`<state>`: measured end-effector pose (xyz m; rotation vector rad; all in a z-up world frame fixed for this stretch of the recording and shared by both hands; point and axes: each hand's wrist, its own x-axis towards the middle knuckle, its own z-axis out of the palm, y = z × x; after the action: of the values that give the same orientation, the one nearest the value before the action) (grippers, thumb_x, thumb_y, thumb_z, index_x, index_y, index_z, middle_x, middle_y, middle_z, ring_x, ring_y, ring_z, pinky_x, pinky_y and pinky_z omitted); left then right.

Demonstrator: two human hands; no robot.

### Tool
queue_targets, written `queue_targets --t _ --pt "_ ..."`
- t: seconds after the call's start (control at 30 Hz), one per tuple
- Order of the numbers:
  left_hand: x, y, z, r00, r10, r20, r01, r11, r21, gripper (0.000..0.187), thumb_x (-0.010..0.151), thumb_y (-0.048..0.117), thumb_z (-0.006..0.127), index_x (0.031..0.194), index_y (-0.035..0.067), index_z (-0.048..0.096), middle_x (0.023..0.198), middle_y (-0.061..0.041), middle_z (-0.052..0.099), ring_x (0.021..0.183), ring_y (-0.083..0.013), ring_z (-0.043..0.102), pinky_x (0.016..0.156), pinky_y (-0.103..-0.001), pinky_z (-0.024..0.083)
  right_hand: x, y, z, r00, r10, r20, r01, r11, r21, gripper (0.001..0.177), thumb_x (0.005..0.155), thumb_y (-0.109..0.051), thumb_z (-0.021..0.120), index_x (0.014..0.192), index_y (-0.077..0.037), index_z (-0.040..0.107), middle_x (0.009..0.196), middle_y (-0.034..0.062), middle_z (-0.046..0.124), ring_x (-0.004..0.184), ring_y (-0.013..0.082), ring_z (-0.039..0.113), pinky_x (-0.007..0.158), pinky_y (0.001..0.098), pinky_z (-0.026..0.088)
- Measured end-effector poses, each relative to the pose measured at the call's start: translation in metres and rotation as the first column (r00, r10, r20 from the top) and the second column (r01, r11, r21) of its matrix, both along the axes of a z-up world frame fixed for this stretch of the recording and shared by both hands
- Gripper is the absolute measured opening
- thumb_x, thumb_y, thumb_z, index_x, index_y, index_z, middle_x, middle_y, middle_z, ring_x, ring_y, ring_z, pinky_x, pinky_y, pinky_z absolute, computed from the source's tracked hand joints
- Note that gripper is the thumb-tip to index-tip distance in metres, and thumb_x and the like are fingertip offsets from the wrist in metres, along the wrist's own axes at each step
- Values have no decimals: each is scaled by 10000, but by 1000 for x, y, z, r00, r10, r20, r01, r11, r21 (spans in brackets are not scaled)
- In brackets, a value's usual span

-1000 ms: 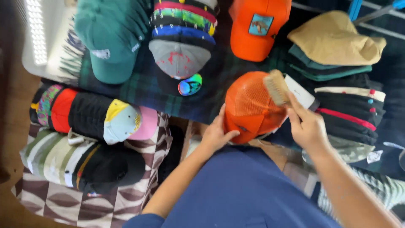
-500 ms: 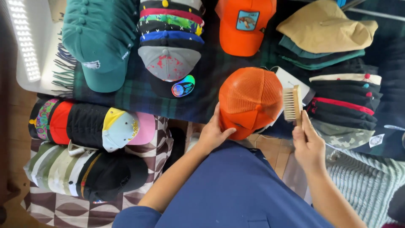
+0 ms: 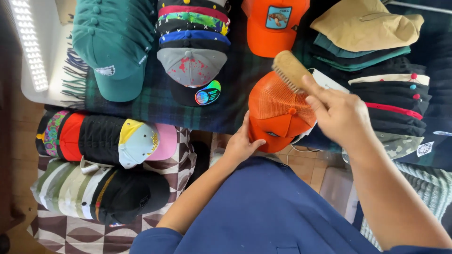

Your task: The person cleans an orange mesh hat by brushing it with a wooden brush and using a hairdryer to remove dust and debris.

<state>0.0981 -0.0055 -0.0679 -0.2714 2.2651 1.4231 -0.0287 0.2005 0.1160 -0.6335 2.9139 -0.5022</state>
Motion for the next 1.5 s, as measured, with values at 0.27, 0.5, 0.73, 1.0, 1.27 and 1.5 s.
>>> queue_targets --t 0.27,0.5,0.73,1.0,1.27,1.5 --pt "4 -10 -30 997 -34 -71 34 999 -9 1100 824 482 741 1634 286 22 1183 -175 613 926 -373 663 780 -474 543 -18 23 34 866 -457 203 264 763 590 442 1085 -535 480 1523 -553 538 813 156 795 644 328 687 573 395 473" --pt "8 -26 71 893 82 -443 120 904 411 782 1010 437 568 1617 61 248 1367 -123 582 1261 -314 596 991 -422 548 70 -34 -20 984 -69 164 78 996 -47 630 977 -278 563 1591 -224 431 1452 175 597 1173 375 633 952 540 528" --pt "-24 -58 114 938 337 -75 -269 848 457 534 985 427 617 1438 197 455 1134 -155 727 1111 -353 694 925 -509 568 55 -70 -30 968 180 173 -91 900 -426 285 902 -243 760 1155 -111 774 1095 135 765 1083 345 717 909 467 563" --pt "-29 -40 112 938 11 -346 43 988 147 672 1039 514 438 1633 334 181 1289 -246 672 1124 -483 659 966 -576 553 -27 -25 -105 924 129 -359 -212 956 -202 324 1056 -48 607 1355 -57 731 1402 113 665 1307 357 567 1120 471 422" --pt "-43 -58 42 974 221 -43 -217 973 76 542 1059 465 381 1587 355 324 1226 -273 696 1122 -498 649 971 -554 535 -25 -32 -92 945 92 -313 -176 951 -253 303 1080 -59 555 1331 -33 723 1381 150 672 1301 387 575 1113 509 426" --pt "-68 -64 11 961 -8 -275 -53 975 -216 483 1075 501 373 1554 492 314 889 -223 723 863 -498 715 784 -589 590 -20 -34 -87 953 70 -295 -175 922 -346 301 1080 21 466 1255 32 711 1366 208 672 1285 429 590 1092 533 450"
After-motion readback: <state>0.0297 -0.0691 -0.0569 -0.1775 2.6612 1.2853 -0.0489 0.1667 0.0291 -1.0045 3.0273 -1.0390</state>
